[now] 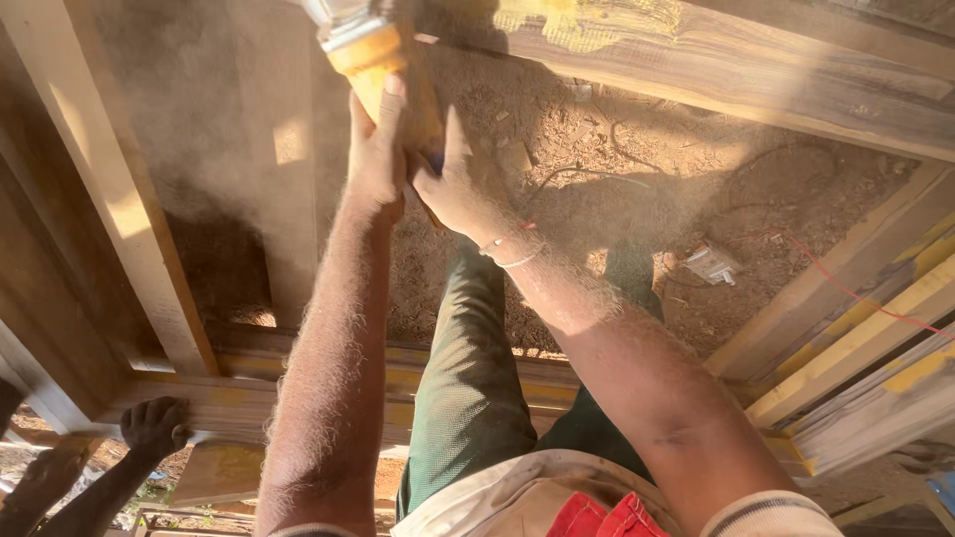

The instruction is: The person sands a wooden frame using a power sander, moving the tool across the surface of the wood while steadying the frame with their hands.

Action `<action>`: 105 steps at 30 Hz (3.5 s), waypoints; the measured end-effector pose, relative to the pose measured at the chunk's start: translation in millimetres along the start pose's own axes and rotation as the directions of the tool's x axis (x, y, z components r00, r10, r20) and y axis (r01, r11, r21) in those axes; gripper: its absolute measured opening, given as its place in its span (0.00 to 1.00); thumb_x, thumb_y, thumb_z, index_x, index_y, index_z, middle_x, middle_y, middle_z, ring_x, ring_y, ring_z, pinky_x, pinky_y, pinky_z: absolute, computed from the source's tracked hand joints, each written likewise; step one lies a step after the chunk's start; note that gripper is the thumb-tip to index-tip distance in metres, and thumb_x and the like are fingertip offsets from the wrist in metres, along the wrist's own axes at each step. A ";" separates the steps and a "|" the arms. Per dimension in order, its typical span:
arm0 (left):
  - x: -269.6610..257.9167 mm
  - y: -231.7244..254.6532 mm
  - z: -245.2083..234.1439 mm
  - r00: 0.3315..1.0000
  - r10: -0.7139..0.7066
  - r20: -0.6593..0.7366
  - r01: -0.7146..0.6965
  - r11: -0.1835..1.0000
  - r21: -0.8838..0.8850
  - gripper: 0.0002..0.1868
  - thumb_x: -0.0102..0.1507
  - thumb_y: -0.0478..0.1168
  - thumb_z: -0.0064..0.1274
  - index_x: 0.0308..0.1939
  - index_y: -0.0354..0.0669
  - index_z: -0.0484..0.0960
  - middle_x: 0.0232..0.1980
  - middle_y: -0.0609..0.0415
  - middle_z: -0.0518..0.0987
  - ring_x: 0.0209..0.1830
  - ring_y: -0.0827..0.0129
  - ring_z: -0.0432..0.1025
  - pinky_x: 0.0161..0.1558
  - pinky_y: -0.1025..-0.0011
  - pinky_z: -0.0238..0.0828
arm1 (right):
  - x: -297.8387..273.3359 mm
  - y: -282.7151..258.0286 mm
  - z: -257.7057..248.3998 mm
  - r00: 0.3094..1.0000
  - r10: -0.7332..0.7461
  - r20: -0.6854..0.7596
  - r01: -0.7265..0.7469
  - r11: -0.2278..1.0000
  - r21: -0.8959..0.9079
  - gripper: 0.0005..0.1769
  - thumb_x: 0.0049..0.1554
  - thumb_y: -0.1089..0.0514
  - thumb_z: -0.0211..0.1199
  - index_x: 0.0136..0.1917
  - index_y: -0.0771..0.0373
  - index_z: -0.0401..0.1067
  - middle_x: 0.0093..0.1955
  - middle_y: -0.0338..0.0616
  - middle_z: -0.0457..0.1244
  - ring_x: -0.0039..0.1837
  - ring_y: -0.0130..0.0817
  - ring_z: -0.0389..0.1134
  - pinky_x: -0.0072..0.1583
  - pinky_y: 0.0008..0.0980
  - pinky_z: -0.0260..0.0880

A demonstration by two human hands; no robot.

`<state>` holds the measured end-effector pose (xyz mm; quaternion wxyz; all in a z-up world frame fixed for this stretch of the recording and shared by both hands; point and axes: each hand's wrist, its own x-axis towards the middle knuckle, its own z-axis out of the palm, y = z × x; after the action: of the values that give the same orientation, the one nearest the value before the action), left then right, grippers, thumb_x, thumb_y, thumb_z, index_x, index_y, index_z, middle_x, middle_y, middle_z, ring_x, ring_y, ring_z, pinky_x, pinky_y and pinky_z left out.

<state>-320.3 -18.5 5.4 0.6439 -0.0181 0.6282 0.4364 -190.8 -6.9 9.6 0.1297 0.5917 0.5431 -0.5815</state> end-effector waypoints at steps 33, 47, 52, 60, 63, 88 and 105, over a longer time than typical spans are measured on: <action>-75.2 -238.4 400.2 0.904 -0.143 0.403 -0.017 0.930 0.367 0.43 0.63 0.59 0.59 0.69 0.37 0.57 0.59 0.42 0.77 0.59 0.61 0.76 0.60 0.62 0.75 | -185.2 337.7 -283.5 0.938 0.031 -0.345 0.084 0.946 0.313 0.39 0.66 0.63 0.57 0.84 0.61 0.41 0.74 0.55 0.59 0.75 0.43 0.62 0.73 0.42 0.66; -109.3 -371.2 627.5 0.809 -0.289 0.512 -0.071 0.816 0.574 0.54 0.54 0.73 0.55 0.69 0.39 0.57 0.59 0.38 0.78 0.58 0.55 0.78 0.57 0.58 0.78 | -260.6 553.9 -411.9 0.880 0.061 -0.470 0.214 0.833 0.510 0.35 0.74 0.58 0.52 0.86 0.59 0.40 0.79 0.50 0.56 0.78 0.39 0.59 0.76 0.40 0.66; -131.6 -416.1 727.1 0.759 -0.325 0.564 -0.250 0.655 0.714 0.58 0.53 0.76 0.52 0.73 0.39 0.57 0.60 0.39 0.80 0.59 0.54 0.79 0.59 0.54 0.78 | -289.5 633.5 -451.7 0.810 0.250 -0.530 0.361 0.500 0.787 0.33 0.75 0.53 0.52 0.86 0.56 0.42 0.81 0.44 0.54 0.79 0.35 0.60 0.76 0.38 0.69; -37.1 -338.4 647.4 0.752 -0.353 0.557 -0.654 -0.508 0.561 0.55 0.68 0.80 0.28 0.84 0.50 0.30 0.88 0.51 0.29 0.89 0.60 0.25 0.81 0.44 0.14 | -302.5 691.3 -491.5 0.686 0.385 -0.618 0.490 0.384 0.783 0.38 0.73 0.39 0.63 0.85 0.58 0.54 0.73 0.44 0.60 0.68 0.36 0.65 0.69 0.41 0.76; 4.2 -281.6 557.2 0.460 -0.030 0.888 -0.674 -0.662 0.327 0.63 0.68 0.84 0.41 0.83 0.49 0.25 0.88 0.53 0.25 0.88 0.61 0.20 0.81 0.47 0.12 | -293.3 681.7 -476.0 0.701 0.319 -0.638 0.517 0.390 0.762 0.39 0.71 0.39 0.62 0.84 0.56 0.50 0.76 0.42 0.58 0.74 0.36 0.66 0.72 0.42 0.75; -30.7 -38.0 98.5 1.000 0.000 0.030 -0.005 0.982 0.188 0.47 0.58 0.67 0.55 0.71 0.40 0.62 0.61 0.43 0.79 0.61 0.59 0.76 0.60 0.62 0.72 | -46.8 67.2 -79.1 0.960 -0.244 -0.136 0.274 0.915 0.297 0.39 0.68 0.55 0.53 0.84 0.60 0.38 0.81 0.52 0.51 0.80 0.44 0.55 0.76 0.42 0.61; -1.8 -15.6 -27.8 0.985 0.173 0.021 -0.168 0.974 -0.155 0.40 0.65 0.53 0.60 0.70 0.38 0.58 0.60 0.45 0.77 0.59 0.64 0.74 0.61 0.65 0.74 | -12.8 -35.7 3.9 0.940 -0.311 -0.138 0.308 0.950 -0.047 0.39 0.63 0.64 0.56 0.83 0.64 0.44 0.75 0.59 0.56 0.75 0.46 0.60 0.72 0.43 0.63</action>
<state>-332.9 -44.9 -7.1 0.6116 -0.0060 0.5809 0.5371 -217.9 -2.9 36.2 0.0046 0.5376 0.6443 -0.5438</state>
